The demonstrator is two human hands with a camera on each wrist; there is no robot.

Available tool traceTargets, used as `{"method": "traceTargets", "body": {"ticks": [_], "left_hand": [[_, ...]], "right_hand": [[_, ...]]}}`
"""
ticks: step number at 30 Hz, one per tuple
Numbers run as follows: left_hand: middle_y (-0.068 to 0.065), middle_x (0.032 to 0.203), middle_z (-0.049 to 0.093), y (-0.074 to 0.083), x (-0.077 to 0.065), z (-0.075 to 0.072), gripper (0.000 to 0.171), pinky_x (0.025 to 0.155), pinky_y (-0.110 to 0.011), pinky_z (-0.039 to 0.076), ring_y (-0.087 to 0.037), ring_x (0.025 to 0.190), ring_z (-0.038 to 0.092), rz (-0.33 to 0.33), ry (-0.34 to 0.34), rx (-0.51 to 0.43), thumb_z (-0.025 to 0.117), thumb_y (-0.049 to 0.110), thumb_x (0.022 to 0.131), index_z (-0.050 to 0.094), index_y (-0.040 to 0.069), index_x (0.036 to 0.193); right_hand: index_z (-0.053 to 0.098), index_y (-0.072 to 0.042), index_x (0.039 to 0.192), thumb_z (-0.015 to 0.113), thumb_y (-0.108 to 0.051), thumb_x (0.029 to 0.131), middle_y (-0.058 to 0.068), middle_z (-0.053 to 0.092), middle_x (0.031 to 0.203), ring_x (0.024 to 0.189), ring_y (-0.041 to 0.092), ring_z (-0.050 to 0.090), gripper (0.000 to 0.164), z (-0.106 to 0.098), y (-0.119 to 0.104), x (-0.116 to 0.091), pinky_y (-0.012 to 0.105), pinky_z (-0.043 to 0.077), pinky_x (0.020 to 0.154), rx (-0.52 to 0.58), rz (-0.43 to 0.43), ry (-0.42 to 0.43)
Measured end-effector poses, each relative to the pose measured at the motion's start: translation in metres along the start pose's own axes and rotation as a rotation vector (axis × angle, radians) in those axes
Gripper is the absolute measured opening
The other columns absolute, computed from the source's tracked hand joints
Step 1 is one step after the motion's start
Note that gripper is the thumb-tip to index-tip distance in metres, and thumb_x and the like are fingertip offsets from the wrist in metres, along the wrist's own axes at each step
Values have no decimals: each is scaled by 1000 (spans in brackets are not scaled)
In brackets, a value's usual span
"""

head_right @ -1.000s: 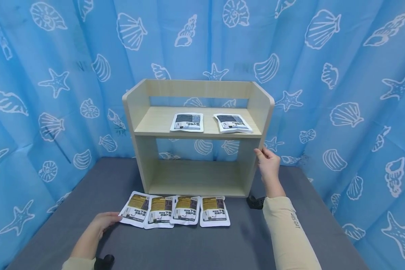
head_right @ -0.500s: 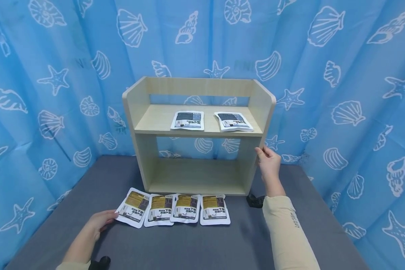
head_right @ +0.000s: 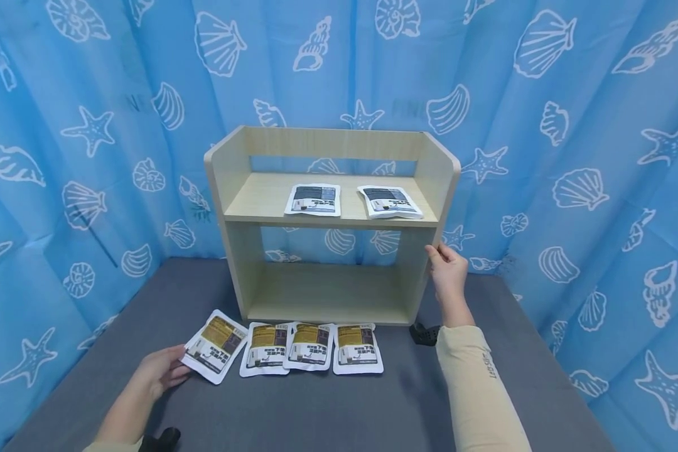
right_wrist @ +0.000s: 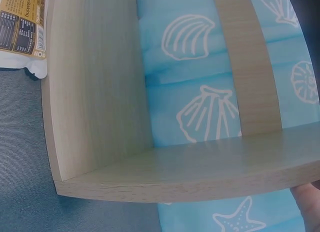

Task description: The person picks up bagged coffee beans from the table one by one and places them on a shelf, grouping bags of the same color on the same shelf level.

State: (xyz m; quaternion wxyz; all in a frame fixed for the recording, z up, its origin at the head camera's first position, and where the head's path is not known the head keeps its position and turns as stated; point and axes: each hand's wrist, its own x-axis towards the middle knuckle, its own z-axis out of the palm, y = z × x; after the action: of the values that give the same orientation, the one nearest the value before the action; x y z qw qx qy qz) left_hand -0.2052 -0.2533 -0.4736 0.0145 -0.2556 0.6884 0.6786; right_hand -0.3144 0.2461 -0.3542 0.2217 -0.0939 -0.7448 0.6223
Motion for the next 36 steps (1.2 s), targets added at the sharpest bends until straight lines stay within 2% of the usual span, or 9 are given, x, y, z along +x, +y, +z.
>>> {"method": "traceTargets", "body": {"ticks": [3, 6, 10, 14, 19, 26, 31, 36], "left_hand": [[-13, 92, 70, 1, -4, -3, 47, 74, -40, 57, -10, 69, 67, -26, -42, -87, 36, 7, 104, 27, -19, 142], [-7, 84, 70, 1, -8, -4, 49, 79, -44, 57, -10, 69, 68, -41, -57, -150, 35, 7, 105, 22, -19, 144], [-2, 81, 68, 1, -12, -3, 50, 79, -43, 57, -10, 70, 68, -45, -65, -199, 36, 9, 105, 21, -17, 145], [0, 81, 67, 3, -17, 0, 51, 82, -44, 56, -10, 73, 69, -48, -95, -242, 36, 9, 106, 19, -15, 147], [-1, 85, 69, 6, -24, 6, 52, 86, -46, 54, -11, 76, 69, -35, -150, -270, 35, 9, 106, 16, -15, 147], [-5, 89, 70, 8, -29, 19, 51, 89, -48, 51, -12, 78, 69, -53, -158, -292, 37, 9, 106, 18, -14, 147], [-6, 91, 70, 8, -31, 27, 51, 90, -48, 51, -12, 79, 69, -41, -165, -292, 37, 8, 105, 19, -15, 147], [-7, 93, 70, 10, -30, 35, 51, 91, -48, 50, -13, 80, 69, -24, -186, -304, 39, 7, 105, 20, -15, 146]], "right_hand": [[53, -7, 139, 56, -33, 99, 15, 54, 138, 117, 23, 55, 48, -1, 0, -1, 48, 46, 97, 7, -3, -1], [52, -6, 140, 56, -31, 99, 16, 52, 139, 123, 27, 52, 48, -1, 0, -1, 49, 45, 98, 23, -7, -5], [51, -6, 140, 56, -29, 99, 16, 52, 139, 125, 29, 51, 46, 0, 1, 0, 50, 45, 98, 35, -11, -6], [53, -6, 139, 56, -29, 99, 16, 54, 137, 120, 26, 54, 46, 0, 2, 1, 49, 46, 97, 29, -15, -4], [53, -6, 139, 56, -31, 99, 15, 54, 137, 119, 24, 54, 47, 0, 2, 1, 49, 46, 97, 25, -15, -12], [53, -7, 139, 57, -30, 99, 15, 54, 137, 120, 25, 54, 46, 0, 3, 1, 49, 47, 97, 38, -10, -12], [54, -7, 138, 56, -30, 99, 15, 55, 136, 117, 22, 56, 46, 0, 3, 1, 48, 47, 96, 29, -10, -11], [54, -6, 138, 56, -31, 99, 15, 55, 137, 119, 24, 55, 47, 0, 3, 0, 48, 47, 96, 27, -13, -14]]}}
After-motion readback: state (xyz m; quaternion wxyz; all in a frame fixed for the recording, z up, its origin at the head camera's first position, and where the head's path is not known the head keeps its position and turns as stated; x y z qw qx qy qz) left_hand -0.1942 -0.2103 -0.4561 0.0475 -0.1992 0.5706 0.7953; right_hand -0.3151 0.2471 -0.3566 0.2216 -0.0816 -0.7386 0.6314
